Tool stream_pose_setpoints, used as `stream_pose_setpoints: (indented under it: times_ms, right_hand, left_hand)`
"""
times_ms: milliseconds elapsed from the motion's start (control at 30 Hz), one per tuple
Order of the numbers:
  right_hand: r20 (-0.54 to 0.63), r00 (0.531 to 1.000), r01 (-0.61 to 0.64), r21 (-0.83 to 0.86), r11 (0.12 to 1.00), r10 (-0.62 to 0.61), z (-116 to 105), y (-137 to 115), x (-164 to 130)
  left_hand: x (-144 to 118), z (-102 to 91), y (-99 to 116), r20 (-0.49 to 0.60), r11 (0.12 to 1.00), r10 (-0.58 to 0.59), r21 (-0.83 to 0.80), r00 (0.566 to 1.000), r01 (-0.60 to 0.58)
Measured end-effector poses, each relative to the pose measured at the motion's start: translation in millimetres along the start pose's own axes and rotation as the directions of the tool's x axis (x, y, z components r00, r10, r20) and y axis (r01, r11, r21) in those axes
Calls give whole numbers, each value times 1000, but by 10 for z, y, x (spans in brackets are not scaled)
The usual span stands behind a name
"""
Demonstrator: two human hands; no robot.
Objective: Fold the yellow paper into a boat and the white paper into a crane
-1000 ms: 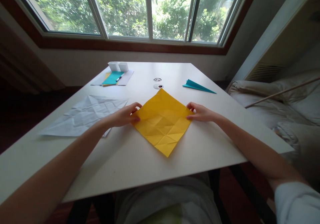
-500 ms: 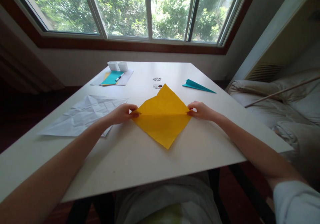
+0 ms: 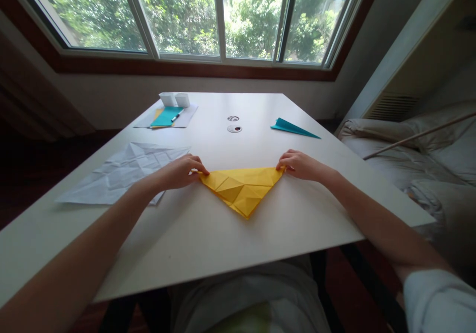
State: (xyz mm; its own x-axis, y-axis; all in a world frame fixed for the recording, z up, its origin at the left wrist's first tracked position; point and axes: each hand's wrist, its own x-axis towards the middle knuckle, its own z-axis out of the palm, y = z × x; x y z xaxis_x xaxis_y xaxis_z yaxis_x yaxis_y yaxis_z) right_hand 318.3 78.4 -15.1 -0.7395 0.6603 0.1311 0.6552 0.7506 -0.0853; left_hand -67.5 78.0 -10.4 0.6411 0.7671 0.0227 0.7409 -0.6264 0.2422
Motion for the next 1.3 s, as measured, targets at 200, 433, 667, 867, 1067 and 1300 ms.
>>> stream_pose_setpoints:
  times_ms: [200,433,667,867,1067,1300]
  right_hand:
    - [-3,993,-118,-182,976,119,-37,-259,19]
    - [-63,980,-199,-251,947,190,50,-573,97]
    - [-31,996,-89,-43,995,88,167,-835,167]
    - [65,994,-95,82,992,90,280,-868,178]
    - [201,968,-173,117,978,147,294,-835,155]
    - [280,928,-286,105,952,248,249,-767,107]
  left_hand:
    - [9,34,477,-148,901,-185,369,972,227]
    - [80,345,864,-115,957,41,289,993,-6]
    - [125,483,1064,-103,980,19,198,995,2]
    - [112,525,1150,-37,983,-57,171,998,63]
    - [94,506,1155,32,976,-134,179,990,127]
    - [-1,401,1094,98,913,-332,284,938,294]
